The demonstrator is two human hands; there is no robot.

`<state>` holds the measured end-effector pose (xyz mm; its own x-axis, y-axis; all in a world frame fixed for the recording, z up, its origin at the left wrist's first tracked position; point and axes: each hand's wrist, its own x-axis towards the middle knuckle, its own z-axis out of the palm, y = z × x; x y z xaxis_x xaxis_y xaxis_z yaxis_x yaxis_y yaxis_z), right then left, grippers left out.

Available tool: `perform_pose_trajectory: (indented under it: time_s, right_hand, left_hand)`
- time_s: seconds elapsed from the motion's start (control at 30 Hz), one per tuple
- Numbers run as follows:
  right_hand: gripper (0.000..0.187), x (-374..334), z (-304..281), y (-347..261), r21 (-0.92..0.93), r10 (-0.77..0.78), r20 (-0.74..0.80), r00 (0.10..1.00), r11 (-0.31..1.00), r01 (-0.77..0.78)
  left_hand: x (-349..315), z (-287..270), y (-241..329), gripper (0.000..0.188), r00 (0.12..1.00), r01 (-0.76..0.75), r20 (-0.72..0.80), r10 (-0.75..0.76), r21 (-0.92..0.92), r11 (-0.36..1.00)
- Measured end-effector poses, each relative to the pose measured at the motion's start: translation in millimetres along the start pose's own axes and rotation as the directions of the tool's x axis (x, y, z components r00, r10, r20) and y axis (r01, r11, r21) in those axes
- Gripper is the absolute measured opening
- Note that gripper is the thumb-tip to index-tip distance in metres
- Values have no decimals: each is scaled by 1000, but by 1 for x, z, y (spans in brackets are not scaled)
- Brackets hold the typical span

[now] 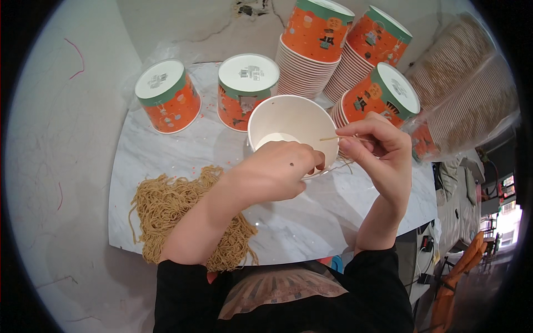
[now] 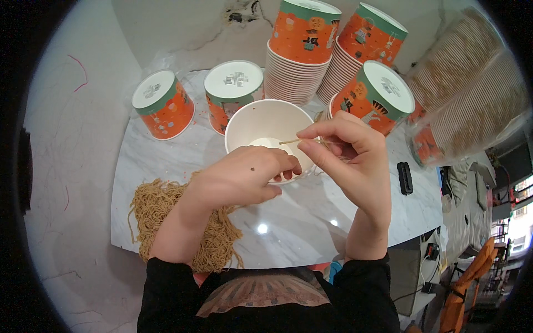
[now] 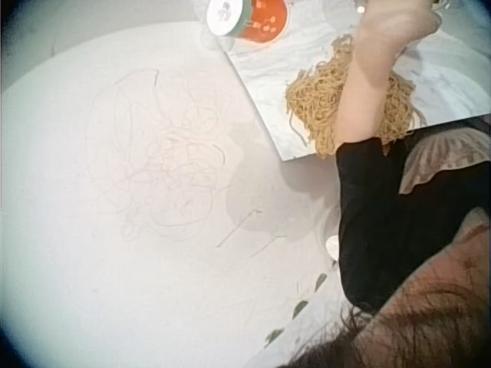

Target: Attaching handles or strings to paper buckets.

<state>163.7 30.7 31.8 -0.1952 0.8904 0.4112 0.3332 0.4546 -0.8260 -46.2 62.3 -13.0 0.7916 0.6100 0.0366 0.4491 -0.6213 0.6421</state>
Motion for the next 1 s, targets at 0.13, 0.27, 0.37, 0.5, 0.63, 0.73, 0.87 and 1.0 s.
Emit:
perform_pose_trajectory:
  time_s: [0.13, 0.27, 0.37, 0.5, 0.63, 0.73, 0.87, 1.0]
  right_hand:
    - [14, -3, -11, -8, -94, -39, -51, 998, 995, 34]
    - [14, -6, -13, -17, -135, -200, -126, 972, 974, 183]
    - [14, -7, -10, -18, -232, -317, -119, 941, 930, 284]
    - [14, -8, 2, -20, -345, -369, -96, 925, 884, 316]
    - [15, -7, 2, -20, -397, -362, -78, 929, 866, 304]
    - [16, -7, -2, -19, -377, -318, -24, 948, 881, 286]
    - [16, -7, -1, -15, -360, -316, -8, 949, 886, 292]
    - [15, -5, 2, -13, -358, -308, -35, 951, 892, 276]
  left_hand:
    - [4, -7, 11, 34, 993, -8, -120, 9, 13, 1000]
    - [-3, -23, 12, 31, 944, -110, -328, 20, -258, 960]
    - [-6, -29, 12, 30, 935, -132, -346, -82, -551, 824]
    - [-9, -32, 14, 33, 941, -105, -305, -148, -676, 730]
    - [-9, -34, 17, 36, 951, -105, -267, -154, -752, 651]
    - [-9, -36, 19, 36, 951, -108, -268, -155, -756, 646]
    - [-8, -33, 17, 37, 948, -136, -286, -140, -760, 636]
    - [-7, -33, 16, 37, 948, -141, -288, -133, -759, 635]
